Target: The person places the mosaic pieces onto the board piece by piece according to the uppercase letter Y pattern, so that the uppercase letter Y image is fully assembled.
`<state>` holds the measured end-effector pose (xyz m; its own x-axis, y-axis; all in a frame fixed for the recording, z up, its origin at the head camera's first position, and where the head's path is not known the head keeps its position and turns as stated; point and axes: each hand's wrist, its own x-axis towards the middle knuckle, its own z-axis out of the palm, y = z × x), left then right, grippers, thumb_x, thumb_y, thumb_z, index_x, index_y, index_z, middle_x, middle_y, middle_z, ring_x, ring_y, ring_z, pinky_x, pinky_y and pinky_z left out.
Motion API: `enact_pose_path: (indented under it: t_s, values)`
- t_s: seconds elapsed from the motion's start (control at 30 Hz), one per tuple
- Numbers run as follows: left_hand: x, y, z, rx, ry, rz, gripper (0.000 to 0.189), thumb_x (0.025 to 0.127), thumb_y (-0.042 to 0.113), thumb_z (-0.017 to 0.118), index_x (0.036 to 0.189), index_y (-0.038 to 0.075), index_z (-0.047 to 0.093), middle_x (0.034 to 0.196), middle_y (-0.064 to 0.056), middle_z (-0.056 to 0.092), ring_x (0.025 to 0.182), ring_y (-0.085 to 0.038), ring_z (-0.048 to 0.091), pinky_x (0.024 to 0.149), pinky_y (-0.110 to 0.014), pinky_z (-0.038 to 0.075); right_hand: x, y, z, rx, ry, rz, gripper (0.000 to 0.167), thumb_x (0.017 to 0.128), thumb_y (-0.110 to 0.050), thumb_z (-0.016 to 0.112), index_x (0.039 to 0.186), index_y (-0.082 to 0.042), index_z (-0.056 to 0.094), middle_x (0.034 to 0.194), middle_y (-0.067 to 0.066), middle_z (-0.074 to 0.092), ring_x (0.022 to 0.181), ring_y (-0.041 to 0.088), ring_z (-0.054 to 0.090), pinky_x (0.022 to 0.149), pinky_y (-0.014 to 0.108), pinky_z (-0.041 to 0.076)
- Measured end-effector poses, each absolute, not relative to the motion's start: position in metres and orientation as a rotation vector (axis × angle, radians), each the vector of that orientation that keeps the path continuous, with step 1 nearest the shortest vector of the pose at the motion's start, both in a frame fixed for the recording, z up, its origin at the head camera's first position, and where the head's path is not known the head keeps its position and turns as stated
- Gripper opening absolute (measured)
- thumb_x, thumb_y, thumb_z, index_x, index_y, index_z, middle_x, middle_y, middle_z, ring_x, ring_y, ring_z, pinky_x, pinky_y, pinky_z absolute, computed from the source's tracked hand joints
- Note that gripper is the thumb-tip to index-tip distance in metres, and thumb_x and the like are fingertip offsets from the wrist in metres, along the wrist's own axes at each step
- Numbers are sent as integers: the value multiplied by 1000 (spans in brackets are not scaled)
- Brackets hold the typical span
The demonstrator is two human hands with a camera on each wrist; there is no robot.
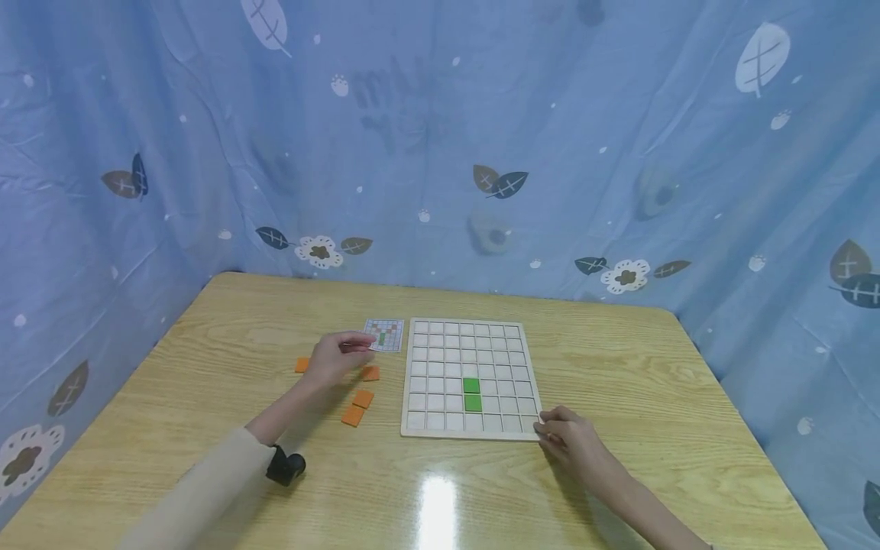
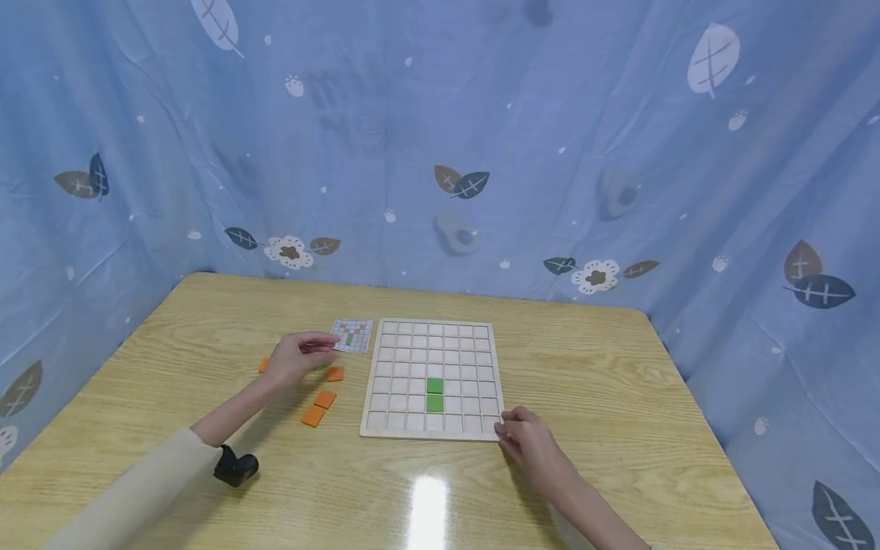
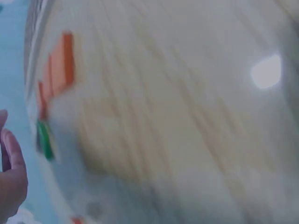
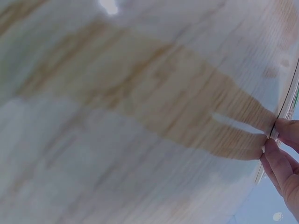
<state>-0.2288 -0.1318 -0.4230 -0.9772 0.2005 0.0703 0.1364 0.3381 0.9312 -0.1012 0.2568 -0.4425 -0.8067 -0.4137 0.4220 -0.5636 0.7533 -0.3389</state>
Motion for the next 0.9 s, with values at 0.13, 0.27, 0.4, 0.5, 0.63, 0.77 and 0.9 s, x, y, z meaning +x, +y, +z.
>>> enact_pose_path:
  t_s: [0.13, 0.27, 0.4, 0.5, 0.63, 0.77, 0.9]
  values:
    - [-228, -147, -426, 204, 2574, 1722, 37, 86, 2, 70, 120, -9, 62, 117, -25, 62, 106, -36, 61, 83, -29, 54, -101, 256, -442, 734, -2648, 657, 20, 68, 13, 78, 86, 6, 73, 90, 19, 64, 71, 25, 66, 60, 18, 55]
    - [-229, -151, -430, 113, 2578, 1673, 43, 85, 4, 72, 123, -8, 60, 125, -25, 58, 115, -38, 56, 94, -38, 49, -100, 256, -442, 719, -2651, 661, 20, 68, 13, 78, 85, 6, 73, 90, 19, 65, 70, 24, 66, 60, 17, 54]
    - [-228, -150, -434, 83, 2637, 1571, 43, 82, 4, 74, 121, -8, 61, 124, -24, 59, 118, -39, 54, 98, -44, 46, -101, 256, -443, 752, -2601, 653, 22, 65, 14, 79, 84, 5, 73, 88, 19, 64, 68, 24, 66, 59, 18, 54]
    - [-227, -149, -436, 134, 2731, 1491, 37, 81, 3, 74, 113, -10, 64, 115, -26, 63, 112, -40, 58, 93, -45, 49, -101, 255, -444, 767, -2574, 645, 22, 65, 14, 79, 83, 5, 73, 87, 18, 64, 67, 23, 65, 58, 17, 54]
    - [-229, -148, -436, 211, 2813, 1447, 27, 80, 0, 74, 103, -12, 68, 104, -27, 67, 103, -40, 63, 87, -45, 53, -102, 254, -443, 753, -2584, 653, 19, 67, 13, 78, 83, 5, 73, 86, 17, 65, 67, 21, 65, 57, 17, 53]
    - [-230, -148, -434, 234, 2839, 1399, 25, 80, 4, 75, 101, -9, 69, 99, -23, 68, 98, -36, 65, 82, -43, 54, -102, 254, -443, 747, -2597, 661, 19, 67, 14, 78, 83, 5, 73, 87, 18, 65, 67, 20, 65, 57, 16, 53]
    - [-232, -147, -431, 254, 2863, 1352, 25, 81, 11, 76, 101, -2, 72, 91, -14, 70, 86, -27, 65, 73, -37, 55, -101, 254, -442, 739, -2611, 667, 20, 67, 14, 77, 85, 6, 73, 88, 18, 65, 68, 20, 65, 59, 15, 53]
